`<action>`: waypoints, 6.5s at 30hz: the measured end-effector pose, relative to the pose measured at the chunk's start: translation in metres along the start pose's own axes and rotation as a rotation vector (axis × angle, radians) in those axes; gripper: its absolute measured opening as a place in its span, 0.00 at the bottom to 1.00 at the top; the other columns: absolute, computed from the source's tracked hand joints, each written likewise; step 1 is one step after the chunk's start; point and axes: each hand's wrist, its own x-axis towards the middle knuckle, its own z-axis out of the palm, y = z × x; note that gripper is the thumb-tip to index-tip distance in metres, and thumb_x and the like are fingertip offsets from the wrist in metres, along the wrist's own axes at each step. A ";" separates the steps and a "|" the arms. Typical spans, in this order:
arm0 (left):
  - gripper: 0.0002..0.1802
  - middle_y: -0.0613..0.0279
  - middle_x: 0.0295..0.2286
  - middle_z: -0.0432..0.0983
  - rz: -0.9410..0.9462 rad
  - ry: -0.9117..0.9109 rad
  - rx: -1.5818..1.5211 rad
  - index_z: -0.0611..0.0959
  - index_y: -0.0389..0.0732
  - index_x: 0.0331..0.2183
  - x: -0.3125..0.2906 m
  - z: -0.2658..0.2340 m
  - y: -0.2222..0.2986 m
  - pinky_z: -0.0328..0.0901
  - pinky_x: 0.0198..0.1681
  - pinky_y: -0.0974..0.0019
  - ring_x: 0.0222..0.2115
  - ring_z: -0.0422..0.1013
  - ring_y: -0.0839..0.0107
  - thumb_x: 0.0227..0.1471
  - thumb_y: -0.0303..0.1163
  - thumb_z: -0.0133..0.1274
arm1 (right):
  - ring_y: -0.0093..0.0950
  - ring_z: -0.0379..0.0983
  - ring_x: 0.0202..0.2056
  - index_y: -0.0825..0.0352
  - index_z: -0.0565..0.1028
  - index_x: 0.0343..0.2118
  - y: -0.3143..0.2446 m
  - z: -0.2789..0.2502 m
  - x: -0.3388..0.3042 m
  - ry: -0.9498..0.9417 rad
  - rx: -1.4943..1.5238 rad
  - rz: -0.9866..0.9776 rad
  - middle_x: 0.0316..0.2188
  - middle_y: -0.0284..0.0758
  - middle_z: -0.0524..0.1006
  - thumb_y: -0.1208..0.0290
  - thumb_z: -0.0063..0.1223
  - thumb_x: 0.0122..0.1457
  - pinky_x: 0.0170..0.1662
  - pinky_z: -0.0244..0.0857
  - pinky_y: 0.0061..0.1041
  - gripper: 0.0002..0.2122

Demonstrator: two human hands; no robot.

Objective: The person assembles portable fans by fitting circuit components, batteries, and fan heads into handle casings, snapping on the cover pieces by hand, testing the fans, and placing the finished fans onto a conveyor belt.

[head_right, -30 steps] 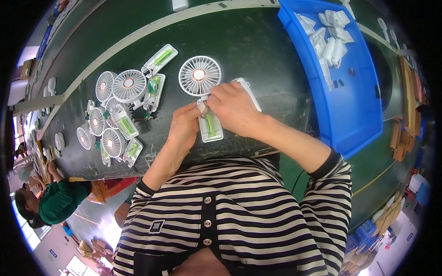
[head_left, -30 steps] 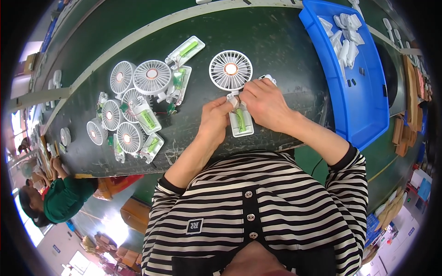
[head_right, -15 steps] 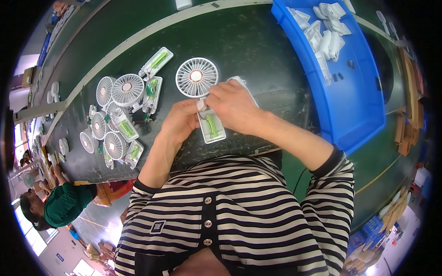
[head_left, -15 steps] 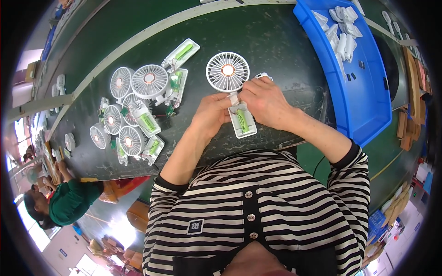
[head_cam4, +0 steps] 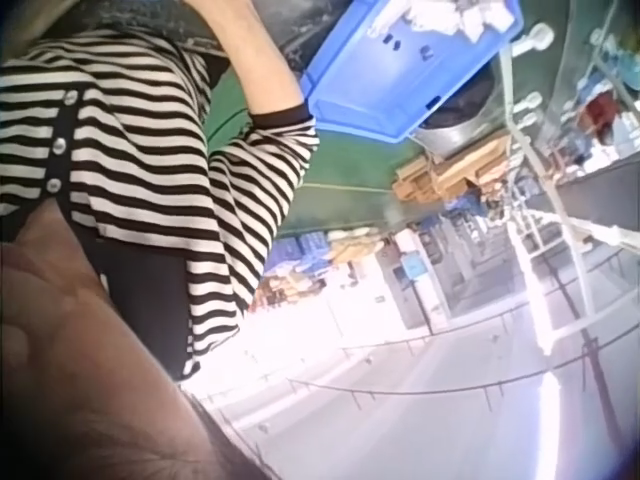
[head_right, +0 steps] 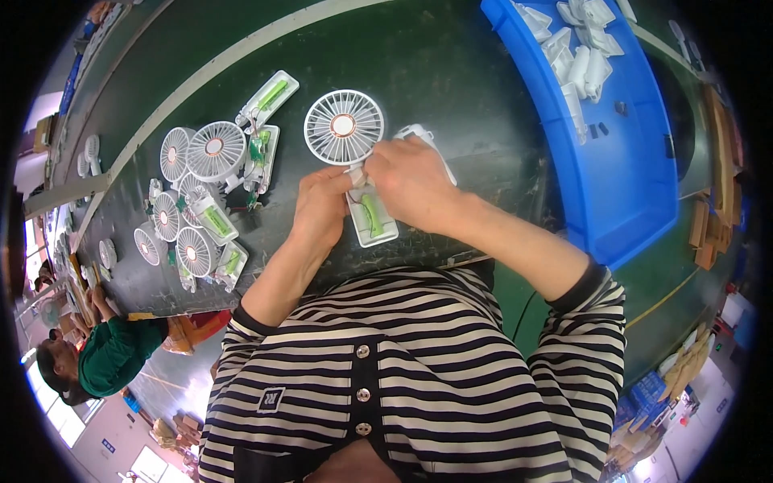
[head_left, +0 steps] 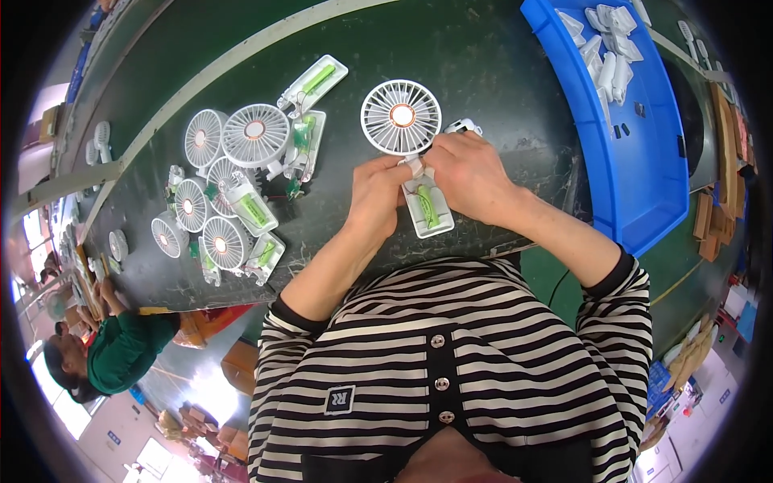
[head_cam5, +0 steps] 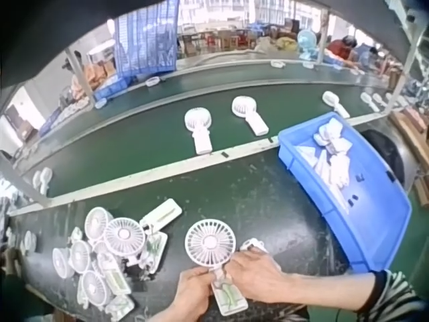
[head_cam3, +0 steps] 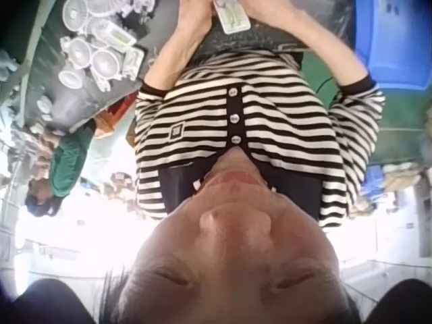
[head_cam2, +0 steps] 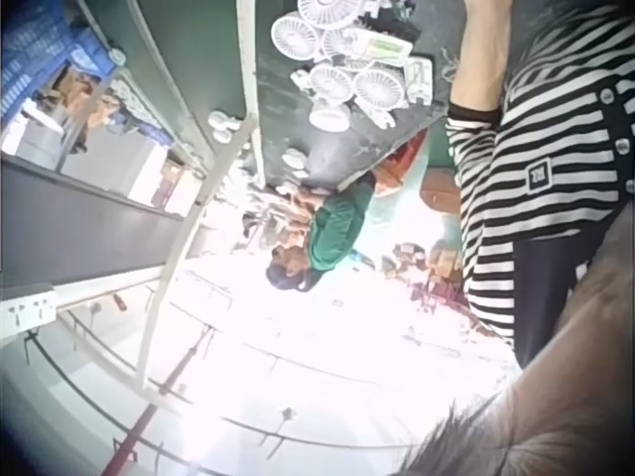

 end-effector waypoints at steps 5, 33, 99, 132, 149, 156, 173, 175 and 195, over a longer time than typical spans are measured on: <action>0.11 0.57 0.26 0.74 -0.017 0.027 -0.004 0.77 0.30 0.32 0.003 -0.001 -0.004 0.66 0.27 0.71 0.24 0.71 0.72 0.44 0.26 0.50 | 0.36 0.67 0.27 0.67 0.71 0.26 0.004 -0.002 -0.002 -0.006 0.066 0.033 0.23 0.34 0.69 0.80 0.52 0.38 0.30 0.61 0.31 0.08; 0.15 0.51 0.34 0.74 -0.054 -0.074 -0.087 0.73 0.27 0.37 -0.001 -0.009 -0.002 0.66 0.39 0.66 0.34 0.73 0.66 0.48 0.27 0.49 | 0.39 0.65 0.31 0.74 0.67 0.38 -0.006 -0.012 -0.047 0.090 -0.420 0.358 0.30 0.41 0.69 0.71 0.59 0.33 0.31 0.63 0.32 0.25; 0.12 0.58 0.29 0.74 -0.033 0.027 -0.179 0.77 0.31 0.32 -0.005 0.005 0.004 0.67 0.32 0.68 0.28 0.71 0.71 0.46 0.31 0.52 | 0.38 0.71 0.22 0.75 0.64 0.42 -0.064 -0.022 -0.022 -0.210 -0.190 0.319 0.22 0.42 0.72 0.64 0.61 0.37 0.21 0.64 0.32 0.29; 0.12 0.56 0.32 0.76 0.107 -0.076 -0.137 0.77 0.32 0.34 -0.011 0.000 0.005 0.64 0.39 0.68 0.32 0.71 0.72 0.47 0.29 0.51 | 0.19 0.71 0.20 0.73 0.73 0.27 -0.020 -0.006 -0.025 -0.277 0.966 0.826 0.19 0.34 0.75 0.62 0.54 0.51 0.22 0.64 0.17 0.15; 0.16 0.55 0.35 0.74 0.264 -0.260 -0.156 0.75 0.32 0.38 -0.016 0.005 0.008 0.68 0.34 0.70 0.32 0.72 0.72 0.44 0.25 0.54 | 0.19 0.70 0.27 0.72 0.70 0.36 -0.035 -0.002 -0.006 -0.050 0.915 0.746 0.25 0.32 0.74 0.72 0.56 0.46 0.30 0.64 0.19 0.15; 0.17 0.54 0.36 0.74 0.319 -0.264 -0.216 0.74 0.30 0.38 -0.013 0.008 0.002 0.67 0.36 0.70 0.33 0.72 0.71 0.42 0.22 0.55 | 0.25 0.71 0.27 0.71 0.70 0.35 -0.035 -0.002 -0.007 0.000 0.814 0.717 0.25 0.38 0.74 0.67 0.56 0.43 0.31 0.65 0.24 0.16; 0.23 0.59 0.40 0.72 0.272 -0.192 -0.184 0.69 0.32 0.45 -0.005 0.002 0.011 0.62 0.42 0.72 0.39 0.68 0.74 0.46 0.27 0.54 | 0.19 0.69 0.23 0.71 0.74 0.30 -0.012 -0.002 0.020 0.082 0.915 0.734 0.22 0.34 0.75 0.71 0.58 0.39 0.26 0.63 0.20 0.13; 0.26 0.56 0.43 0.70 0.320 -0.116 -0.144 0.67 0.32 0.48 -0.005 -0.002 0.007 0.60 0.45 0.70 0.42 0.67 0.72 0.46 0.27 0.54 | 0.19 0.68 0.21 0.70 0.74 0.27 0.017 -0.005 0.051 0.207 0.832 0.685 0.19 0.34 0.74 0.71 0.57 0.37 0.24 0.63 0.21 0.12; 0.20 0.55 0.36 0.75 0.162 -0.505 0.333 0.69 0.31 0.46 -0.053 -0.057 -0.016 0.61 0.43 0.71 0.37 0.69 0.74 0.48 0.23 0.49 | 0.45 0.63 0.46 0.68 0.59 0.53 -0.048 0.058 0.216 -0.534 0.337 -0.106 0.47 0.51 0.64 0.59 0.56 0.35 0.49 0.57 0.34 0.38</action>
